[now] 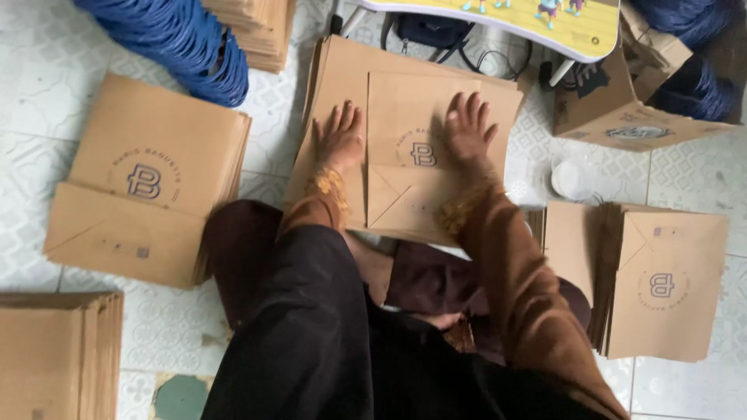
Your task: Folding and gluing the bottom of paper bags to complete their assembly.
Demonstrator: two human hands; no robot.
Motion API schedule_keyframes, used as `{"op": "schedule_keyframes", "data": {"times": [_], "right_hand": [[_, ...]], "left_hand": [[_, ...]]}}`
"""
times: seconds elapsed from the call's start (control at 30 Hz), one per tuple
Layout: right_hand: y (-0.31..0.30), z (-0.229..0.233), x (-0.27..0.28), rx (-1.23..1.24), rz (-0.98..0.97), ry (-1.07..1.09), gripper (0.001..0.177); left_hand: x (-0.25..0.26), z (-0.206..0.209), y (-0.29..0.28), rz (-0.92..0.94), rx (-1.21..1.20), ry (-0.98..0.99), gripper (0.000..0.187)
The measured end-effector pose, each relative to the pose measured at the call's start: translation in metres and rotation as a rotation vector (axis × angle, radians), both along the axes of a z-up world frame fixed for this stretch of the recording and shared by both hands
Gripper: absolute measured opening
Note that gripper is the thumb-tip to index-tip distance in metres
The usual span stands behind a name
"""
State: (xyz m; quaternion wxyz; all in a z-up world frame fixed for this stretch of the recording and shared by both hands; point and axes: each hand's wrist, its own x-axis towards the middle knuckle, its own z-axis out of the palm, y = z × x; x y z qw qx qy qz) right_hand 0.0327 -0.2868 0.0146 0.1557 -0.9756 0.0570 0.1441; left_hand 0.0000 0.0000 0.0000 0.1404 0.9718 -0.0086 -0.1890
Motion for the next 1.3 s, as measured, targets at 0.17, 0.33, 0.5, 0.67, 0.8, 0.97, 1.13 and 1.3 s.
{"op": "schedule_keyframes", "data": {"times": [0.17,0.33,0.5,0.67,0.8,0.97,1.13,1.3], "right_hand": [[-0.084,0.000,-0.052,0.478,-0.025,-0.221,0.061],[-0.074,-0.012,-0.128,0.192,0.044,-0.328,0.056],[-0.069,-0.036,-0.146,0.364,-0.083,-0.490,0.063],[-0.053,-0.026,-0.163,1.132,-0.414,-0.316,0.058],[-0.005,0.005,-0.175,1.473,-0.440,-0.249,0.032],[0.151,0.143,-0.255,1.484,-0.161,-0.199,0.030],[0.257,0.171,-0.266,1.276,0.397,0.008,0.040],[0.343,0.138,-0.254,0.665,0.797,-0.252,0.051]], "left_hand": [[-0.064,-0.001,0.020,0.108,-0.030,-0.199,0.052],[-0.149,0.020,-0.043,0.260,0.008,-0.482,0.043],[-0.153,-0.022,-0.066,0.366,-0.249,-0.550,0.058],[-0.170,-0.026,-0.025,0.417,-0.578,-0.533,0.060],[-0.211,0.054,0.053,0.406,-0.883,-0.580,0.063],[-0.272,0.153,0.190,0.397,-0.993,-0.612,0.062],[-0.306,0.201,0.317,0.381,-0.703,-0.828,0.046],[-0.306,0.183,0.391,0.474,-0.238,-1.072,0.042]]}}
